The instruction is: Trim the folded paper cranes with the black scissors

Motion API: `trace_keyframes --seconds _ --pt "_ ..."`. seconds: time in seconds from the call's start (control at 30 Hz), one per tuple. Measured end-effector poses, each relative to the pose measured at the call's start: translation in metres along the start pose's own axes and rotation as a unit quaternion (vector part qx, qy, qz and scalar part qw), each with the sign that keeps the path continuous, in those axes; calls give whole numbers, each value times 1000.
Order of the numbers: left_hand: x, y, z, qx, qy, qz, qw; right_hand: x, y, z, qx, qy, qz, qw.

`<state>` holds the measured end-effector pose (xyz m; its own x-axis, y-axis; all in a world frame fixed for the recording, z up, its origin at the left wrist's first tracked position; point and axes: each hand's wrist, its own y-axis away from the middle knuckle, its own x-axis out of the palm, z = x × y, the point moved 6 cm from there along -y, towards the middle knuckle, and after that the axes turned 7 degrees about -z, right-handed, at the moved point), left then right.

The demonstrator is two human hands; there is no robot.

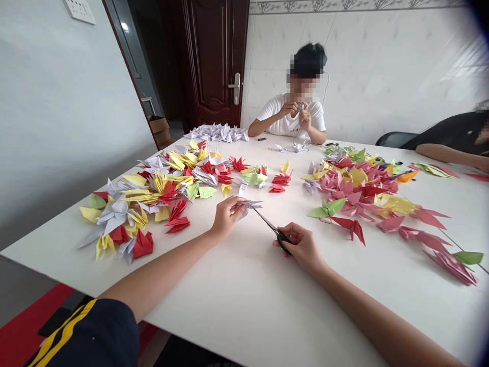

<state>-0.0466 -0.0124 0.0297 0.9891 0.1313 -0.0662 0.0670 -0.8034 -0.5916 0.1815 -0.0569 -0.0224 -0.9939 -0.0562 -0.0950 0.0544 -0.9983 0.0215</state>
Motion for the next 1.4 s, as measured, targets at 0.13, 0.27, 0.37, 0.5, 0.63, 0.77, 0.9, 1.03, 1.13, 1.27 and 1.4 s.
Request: trace_keyframes --seconds 0.13,0.27,0.37,0.5,0.63,0.77,0.9,1.03,1.13,1.27,1.4 --pt "-1 0 -1 10 -19 -2 1000 0 1 2 -9 8 -7 1000" --pt "-1 0 0 -6 -24 -5 1000 -3 3 4 -32 20 -42 998" --pt "-3 -1 3 -30 -12 -22 999 -7 5 6 -69 11 -71 995" --pt "-4 -2 2 -40 12 -34 999 -14 8 16 -136 18 -114 984" --pt "-2 -1 -2 -28 19 -26 999 -16 9 24 -185 56 -129 973" --pt "-1 -1 -7 0 22 -15 1000 -13 5 15 -143 40 -104 984" --pt "-1 -1 -9 8 -3 -10 1000 -14 6 16 -146 41 -114 982" --pt "-3 0 -3 -33 19 -30 999 -14 11 26 -192 78 -128 970" --pt "-7 1 5 -68 47 -60 995 -10 13 30 -212 105 -109 966" --pt "-6 1 1 -17 8 -43 999 -6 14 32 -226 129 -93 961" --pt "-4 0 -17 105 -85 -20 991 -4 14 33 -231 137 -91 959"
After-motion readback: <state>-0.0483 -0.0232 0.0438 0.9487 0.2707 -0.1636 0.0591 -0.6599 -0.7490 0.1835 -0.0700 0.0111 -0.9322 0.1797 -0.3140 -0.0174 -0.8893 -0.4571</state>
